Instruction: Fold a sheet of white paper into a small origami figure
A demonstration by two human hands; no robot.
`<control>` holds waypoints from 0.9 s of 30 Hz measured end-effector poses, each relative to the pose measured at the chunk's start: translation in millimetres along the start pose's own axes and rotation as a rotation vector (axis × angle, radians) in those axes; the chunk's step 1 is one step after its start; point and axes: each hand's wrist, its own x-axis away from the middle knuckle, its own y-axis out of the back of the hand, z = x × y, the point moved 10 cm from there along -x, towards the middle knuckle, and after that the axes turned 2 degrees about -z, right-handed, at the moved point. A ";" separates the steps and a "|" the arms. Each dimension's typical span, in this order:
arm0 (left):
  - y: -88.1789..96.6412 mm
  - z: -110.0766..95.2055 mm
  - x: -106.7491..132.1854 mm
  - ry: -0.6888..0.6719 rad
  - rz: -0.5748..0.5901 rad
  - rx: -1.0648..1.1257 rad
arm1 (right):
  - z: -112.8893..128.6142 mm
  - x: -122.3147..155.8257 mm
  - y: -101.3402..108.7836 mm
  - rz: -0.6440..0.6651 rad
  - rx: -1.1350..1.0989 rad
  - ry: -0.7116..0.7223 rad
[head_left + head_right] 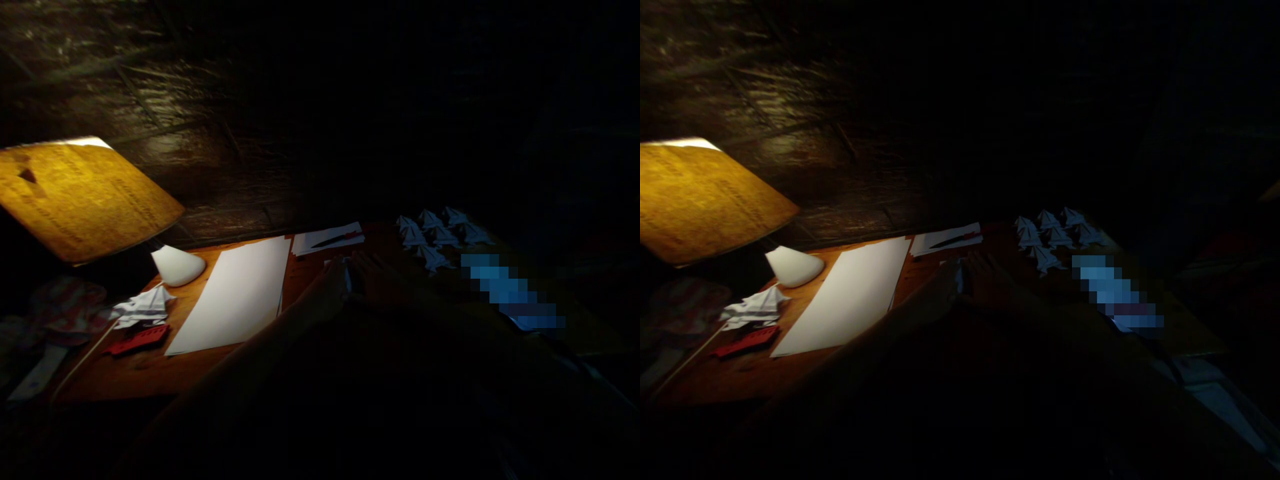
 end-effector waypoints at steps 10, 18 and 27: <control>4.6 -11.7 3.9 -0.083 0.015 -0.108 | 0.5 0.8 1.5 -0.031 -0.004 -0.003; 4.5 -10.1 -0.7 -0.096 0.023 -0.156 | 1.0 -0.1 -0.1 0.010 0.006 -0.007; 6.1 -4.2 -5.3 -0.087 0.000 -0.122 | 3.6 -0.6 6.2 -0.002 0.017 0.001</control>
